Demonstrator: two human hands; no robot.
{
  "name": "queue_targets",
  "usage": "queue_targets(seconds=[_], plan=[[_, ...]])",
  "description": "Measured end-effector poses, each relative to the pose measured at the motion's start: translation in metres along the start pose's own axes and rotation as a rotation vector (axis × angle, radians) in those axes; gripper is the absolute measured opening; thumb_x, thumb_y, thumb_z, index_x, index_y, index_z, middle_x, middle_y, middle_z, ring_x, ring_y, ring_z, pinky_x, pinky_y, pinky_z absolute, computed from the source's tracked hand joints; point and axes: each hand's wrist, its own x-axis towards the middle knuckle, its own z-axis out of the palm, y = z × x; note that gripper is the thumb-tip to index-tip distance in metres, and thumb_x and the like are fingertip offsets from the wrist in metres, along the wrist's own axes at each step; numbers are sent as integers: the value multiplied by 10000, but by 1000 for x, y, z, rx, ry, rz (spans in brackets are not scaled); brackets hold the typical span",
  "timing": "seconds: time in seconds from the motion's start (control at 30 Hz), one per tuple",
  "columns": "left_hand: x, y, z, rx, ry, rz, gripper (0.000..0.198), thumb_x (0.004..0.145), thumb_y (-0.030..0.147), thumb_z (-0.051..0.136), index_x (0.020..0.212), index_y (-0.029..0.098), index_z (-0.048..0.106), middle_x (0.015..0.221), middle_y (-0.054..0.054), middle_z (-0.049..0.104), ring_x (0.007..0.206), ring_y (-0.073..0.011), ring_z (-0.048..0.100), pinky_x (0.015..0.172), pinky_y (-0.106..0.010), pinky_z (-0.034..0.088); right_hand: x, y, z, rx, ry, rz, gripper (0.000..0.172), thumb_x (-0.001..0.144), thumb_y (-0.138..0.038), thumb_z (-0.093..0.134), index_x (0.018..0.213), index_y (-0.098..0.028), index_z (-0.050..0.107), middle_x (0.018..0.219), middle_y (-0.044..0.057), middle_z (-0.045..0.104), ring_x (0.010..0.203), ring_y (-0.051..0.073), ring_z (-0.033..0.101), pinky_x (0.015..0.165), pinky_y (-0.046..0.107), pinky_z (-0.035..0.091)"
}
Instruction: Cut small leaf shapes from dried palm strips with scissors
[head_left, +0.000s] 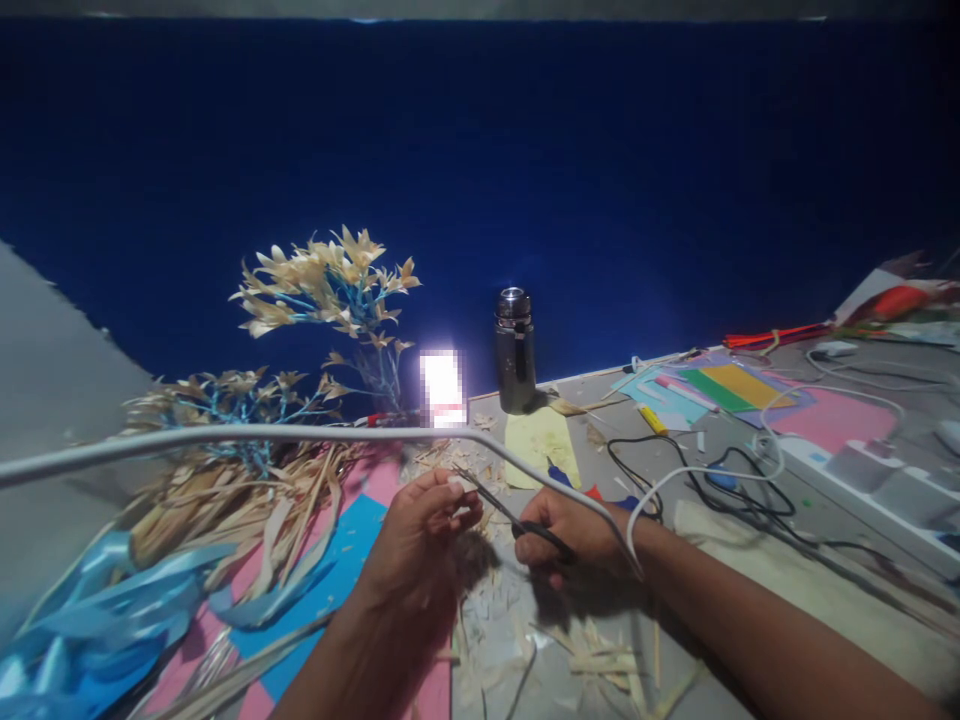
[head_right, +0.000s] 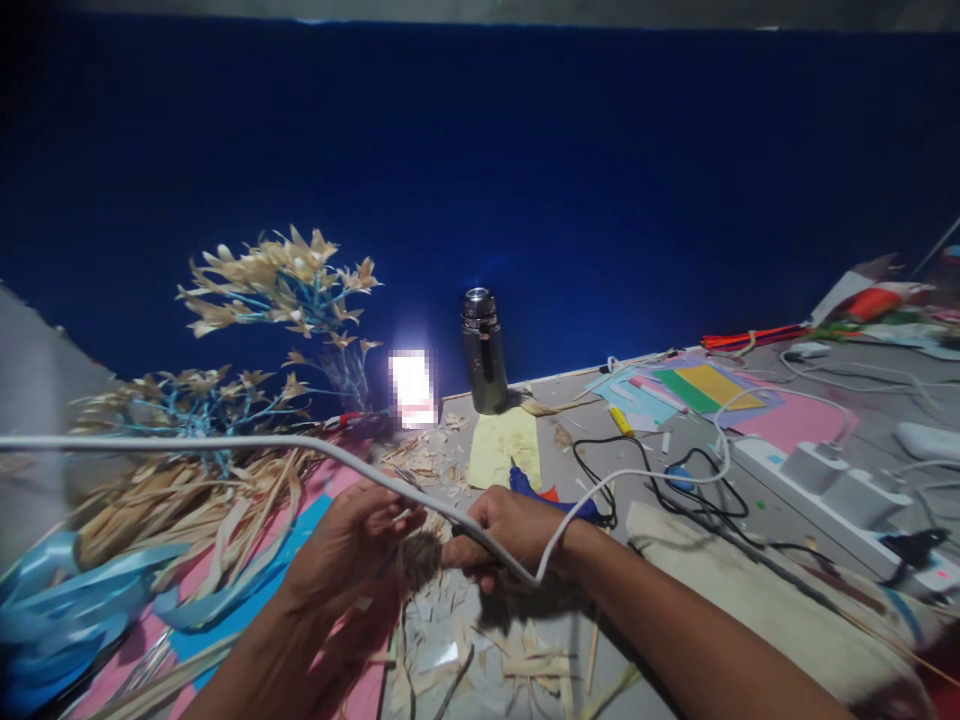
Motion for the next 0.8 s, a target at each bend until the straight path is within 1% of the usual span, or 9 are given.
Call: queue_targets(seconds=[0.17,0.27,0.4,0.57,0.67,0.73,0.8], plan=[[1,-1,-1,-1,12,-3,214,493,228,832,548,148,640,576,-8,632,611,-140,585,655,-290,506,2,2,0,2,-9,-4,156,740,-236,668,620,-141,633,519,-8,603,364,56,431,321,142,305],[2,-1,-1,-7,29,-2,212,491,219,819,537,150,623,565,-10,623,599,-139,579,647,-290,500,1,1,0,-5,0,-9,201,759,-254,672,599,-144,620,488,-21,573,344,49,396,315,143,286],[2,-2,-2,-10,13,-5,207,504,212,818,542,151,624,570,-15,628,602,-144,588,648,-287,500,2,3,-1,4,-11,-9,276,769,-313,712,575,-147,608,462,-29,543,340,56,394,311,158,275],[5,-5,-8,0,-24,-6,200,558,211,813,565,144,625,553,-4,612,606,-138,601,649,-269,515,1,-2,2,22,41,-33,378,759,-444,750,579,-144,605,465,-20,546,351,68,413,331,181,274],[17,-5,-16,37,0,-29,166,630,187,799,620,135,642,582,-14,635,594,-139,614,607,-258,524,-2,-10,3,118,114,-102,429,736,-512,756,585,-152,576,471,-25,534,380,68,415,375,190,291],[35,-4,-19,73,20,-51,126,686,146,784,683,109,663,657,-55,677,590,-145,622,544,-249,506,-2,-12,2,177,196,-170,470,728,-560,750,590,-152,560,494,-25,533,407,59,393,397,192,270],[58,-1,-17,102,42,-68,99,748,116,766,752,77,675,740,-90,697,603,-150,626,507,-246,489,2,-10,-2,205,263,-235,520,727,-618,734,587,-152,551,512,-18,534,429,58,373,411,202,242]])
